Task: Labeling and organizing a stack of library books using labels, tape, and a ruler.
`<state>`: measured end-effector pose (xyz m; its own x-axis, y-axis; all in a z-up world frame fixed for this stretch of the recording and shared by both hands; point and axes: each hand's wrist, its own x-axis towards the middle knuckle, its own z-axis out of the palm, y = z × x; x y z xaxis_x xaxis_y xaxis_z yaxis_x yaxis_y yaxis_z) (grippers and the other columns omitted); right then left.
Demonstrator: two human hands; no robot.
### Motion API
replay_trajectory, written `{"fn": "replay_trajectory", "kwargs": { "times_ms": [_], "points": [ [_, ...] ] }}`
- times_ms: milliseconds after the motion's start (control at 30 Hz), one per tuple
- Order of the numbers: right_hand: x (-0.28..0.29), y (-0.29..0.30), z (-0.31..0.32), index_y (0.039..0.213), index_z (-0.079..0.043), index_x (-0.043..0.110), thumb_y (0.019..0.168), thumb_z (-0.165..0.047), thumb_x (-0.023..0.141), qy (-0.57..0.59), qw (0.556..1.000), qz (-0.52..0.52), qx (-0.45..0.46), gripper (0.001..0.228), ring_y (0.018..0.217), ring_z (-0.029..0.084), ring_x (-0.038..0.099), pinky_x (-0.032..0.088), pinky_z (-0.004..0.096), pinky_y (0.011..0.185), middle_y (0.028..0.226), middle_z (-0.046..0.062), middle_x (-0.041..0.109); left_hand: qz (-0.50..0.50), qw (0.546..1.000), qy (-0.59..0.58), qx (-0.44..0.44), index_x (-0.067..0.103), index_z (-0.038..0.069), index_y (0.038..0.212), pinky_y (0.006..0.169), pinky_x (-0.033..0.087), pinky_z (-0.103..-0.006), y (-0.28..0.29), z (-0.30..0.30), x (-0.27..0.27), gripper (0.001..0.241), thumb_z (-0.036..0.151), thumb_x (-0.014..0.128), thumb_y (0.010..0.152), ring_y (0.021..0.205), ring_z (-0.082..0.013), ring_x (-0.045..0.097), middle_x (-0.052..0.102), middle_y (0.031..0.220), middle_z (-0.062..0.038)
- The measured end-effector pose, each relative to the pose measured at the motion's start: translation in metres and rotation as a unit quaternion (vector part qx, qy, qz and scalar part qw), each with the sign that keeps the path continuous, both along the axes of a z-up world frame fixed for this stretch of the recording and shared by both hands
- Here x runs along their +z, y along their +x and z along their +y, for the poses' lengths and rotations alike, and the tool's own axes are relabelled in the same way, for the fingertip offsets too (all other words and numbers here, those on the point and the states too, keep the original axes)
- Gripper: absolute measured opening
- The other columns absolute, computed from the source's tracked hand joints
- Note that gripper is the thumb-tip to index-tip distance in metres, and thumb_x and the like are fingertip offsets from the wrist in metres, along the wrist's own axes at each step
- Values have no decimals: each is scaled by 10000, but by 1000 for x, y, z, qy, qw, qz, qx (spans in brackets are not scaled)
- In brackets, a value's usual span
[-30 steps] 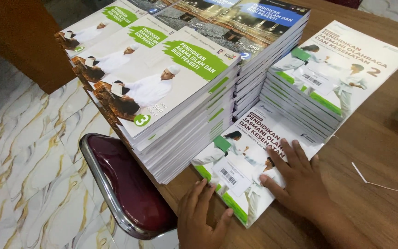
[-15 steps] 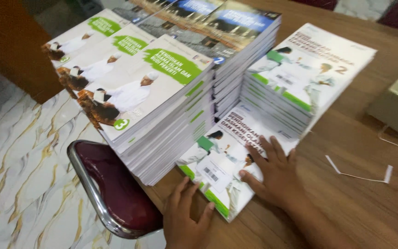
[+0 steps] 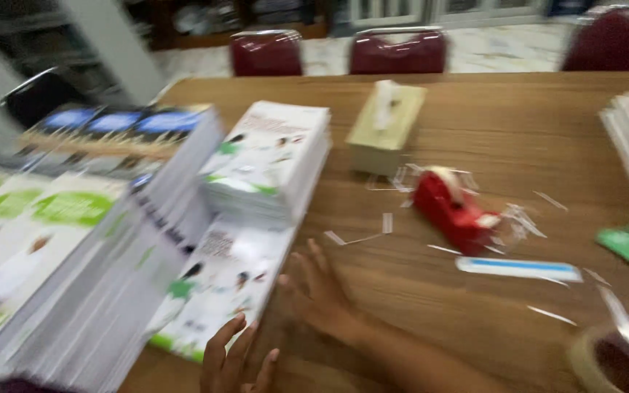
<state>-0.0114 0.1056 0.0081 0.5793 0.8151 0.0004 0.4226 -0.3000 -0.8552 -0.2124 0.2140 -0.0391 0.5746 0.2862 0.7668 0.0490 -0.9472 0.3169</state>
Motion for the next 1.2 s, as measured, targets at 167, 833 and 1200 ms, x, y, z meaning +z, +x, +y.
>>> {"fn": "replay_trajectory", "kwargs": {
  "times_ms": [167,833,1200],
  "points": [
    [27,55,-76,1477,52,377,950,-459,607,142,976,-155,-53,770,1440,453,364,317,540,1143,1552,306,361,18,993,35,-113,606,77,1268,979,574,-380,94,-55,18,630,358,824,748,1157,-285,672,617,1319,-153],
    [12,222,-490,1307,-111,607,886,-430,699,-51,861,-200,-466,536,1300,276,561,472,474,1089,1413,107,555,364,828,-183,-386,621,77,1288,990,564,-396,421,-321,50,484,352,720,902,1222,-254,674,683,1287,-96],
    [-16,301,-573,1397,-69,639,899,-425,658,-134,842,-74,-518,613,1314,443,585,276,572,1218,1338,234,656,348,828,-159,-410,629,27,1323,1024,501,-549,508,-406,22,562,287,752,840,1207,-493,609,657,1247,-246]
  ]
}}
